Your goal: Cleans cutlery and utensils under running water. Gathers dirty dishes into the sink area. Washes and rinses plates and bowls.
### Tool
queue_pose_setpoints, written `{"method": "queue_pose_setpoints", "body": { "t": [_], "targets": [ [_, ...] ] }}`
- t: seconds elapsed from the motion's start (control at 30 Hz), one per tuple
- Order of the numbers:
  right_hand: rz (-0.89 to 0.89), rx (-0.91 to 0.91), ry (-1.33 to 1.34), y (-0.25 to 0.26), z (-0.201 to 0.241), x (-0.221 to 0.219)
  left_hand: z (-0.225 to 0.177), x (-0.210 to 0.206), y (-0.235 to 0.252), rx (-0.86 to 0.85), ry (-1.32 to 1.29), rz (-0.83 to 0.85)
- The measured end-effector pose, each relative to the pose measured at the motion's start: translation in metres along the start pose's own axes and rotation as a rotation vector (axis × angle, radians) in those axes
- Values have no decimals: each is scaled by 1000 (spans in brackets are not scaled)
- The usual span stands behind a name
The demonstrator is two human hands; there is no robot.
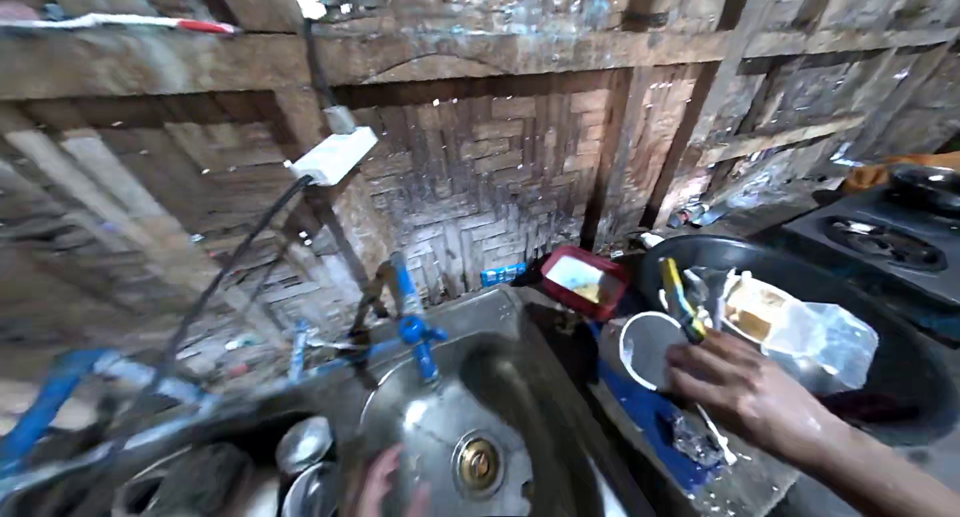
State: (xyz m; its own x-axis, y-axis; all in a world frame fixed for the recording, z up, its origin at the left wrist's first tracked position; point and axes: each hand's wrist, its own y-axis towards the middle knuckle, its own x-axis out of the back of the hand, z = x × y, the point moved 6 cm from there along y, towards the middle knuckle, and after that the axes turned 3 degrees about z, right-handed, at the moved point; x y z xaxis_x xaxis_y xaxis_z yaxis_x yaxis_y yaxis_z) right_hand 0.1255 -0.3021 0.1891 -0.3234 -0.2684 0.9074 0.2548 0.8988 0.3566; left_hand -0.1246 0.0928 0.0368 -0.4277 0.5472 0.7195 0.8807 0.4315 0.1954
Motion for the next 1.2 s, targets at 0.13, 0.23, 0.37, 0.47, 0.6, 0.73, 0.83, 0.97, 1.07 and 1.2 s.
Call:
{"method": "queue_pose_setpoints", "body": {
  "t": [0.13,0.23,0.37,0.47,0.6,0.73,0.83,0.97,1.07,1.2],
  "targets": [
    [9,167,215,47,106,-53,-72,-42,31,-67,-591,137],
    [59,244,339,67,165,-95,-64,-62,44,60,-591,313],
    [226,274,402,86,203,-162,-23,-86,54,274,-46,550],
    [376,196,458,89,214,-207,-22,-91,61,306,347,601],
    [427,59,495,88,220,-242,-19,-84,68,265,362,510],
    [504,-5,530,86,229,-278,-24,-70,83,275,-33,369],
    [567,-30,538,85,240,-304,-33,-71,96,311,-366,248],
    [631,-83,554,88,248,-319,6,-56,82,336,182,236],
    [625,-115,534,88,245,-331,42,-51,45,410,304,479],
    [661,-117,531,96,244,-337,-64,46,79,192,41,-55]
  ]
}}
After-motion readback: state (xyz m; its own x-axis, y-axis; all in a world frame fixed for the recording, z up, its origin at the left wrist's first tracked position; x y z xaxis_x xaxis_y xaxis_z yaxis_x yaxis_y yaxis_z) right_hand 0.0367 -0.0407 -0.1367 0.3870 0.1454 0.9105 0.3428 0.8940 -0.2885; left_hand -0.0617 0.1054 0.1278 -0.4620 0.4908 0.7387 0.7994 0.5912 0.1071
